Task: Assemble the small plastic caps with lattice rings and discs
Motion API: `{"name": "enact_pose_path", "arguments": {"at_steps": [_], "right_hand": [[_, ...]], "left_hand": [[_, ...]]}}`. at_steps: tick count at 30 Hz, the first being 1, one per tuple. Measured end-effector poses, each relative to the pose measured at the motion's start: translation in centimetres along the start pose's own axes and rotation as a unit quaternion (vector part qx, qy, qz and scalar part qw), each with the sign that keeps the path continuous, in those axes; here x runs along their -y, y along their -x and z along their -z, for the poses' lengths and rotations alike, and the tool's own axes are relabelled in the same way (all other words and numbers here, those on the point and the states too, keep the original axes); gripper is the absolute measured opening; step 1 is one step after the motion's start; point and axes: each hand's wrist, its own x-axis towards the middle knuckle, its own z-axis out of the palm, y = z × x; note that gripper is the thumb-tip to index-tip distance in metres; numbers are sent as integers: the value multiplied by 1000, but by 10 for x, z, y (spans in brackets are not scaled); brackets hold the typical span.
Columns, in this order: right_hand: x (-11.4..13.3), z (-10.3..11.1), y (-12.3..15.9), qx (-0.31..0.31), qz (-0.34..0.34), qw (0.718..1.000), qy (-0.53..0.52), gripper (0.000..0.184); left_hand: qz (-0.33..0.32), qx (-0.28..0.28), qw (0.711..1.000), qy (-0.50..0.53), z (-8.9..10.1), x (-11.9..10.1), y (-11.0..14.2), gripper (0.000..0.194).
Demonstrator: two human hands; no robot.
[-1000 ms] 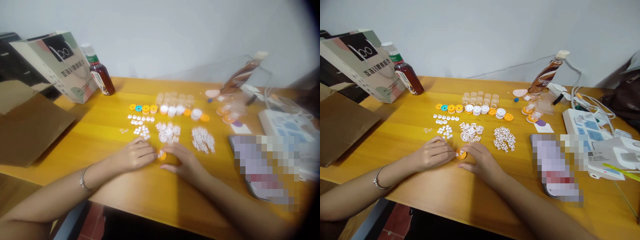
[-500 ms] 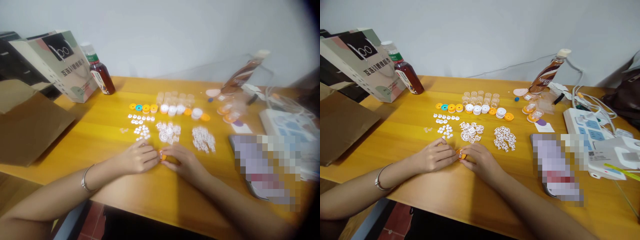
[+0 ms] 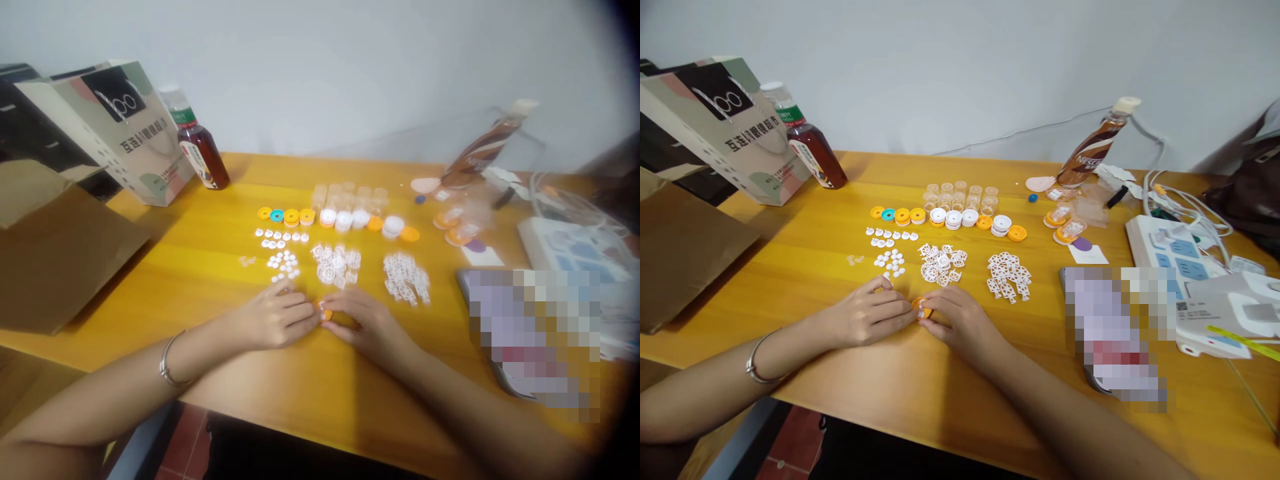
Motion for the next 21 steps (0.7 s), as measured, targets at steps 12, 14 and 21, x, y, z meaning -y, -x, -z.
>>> {"name": "enact_pose_path", "arguments": {"at_steps": [12, 14, 21], "right_hand": [[-1, 1, 0, 10, -13, 1000, 1, 17], [0, 1, 1, 14, -27, 999, 10, 19], [1, 1, 2, 2, -47, 999, 15, 21]], "left_hand": [[19, 18, 998, 56, -7, 0, 3, 18], [24, 24, 998, 59, -6, -1, 1, 22], [40, 50, 995, 82, -3, 1, -3, 22]]}}
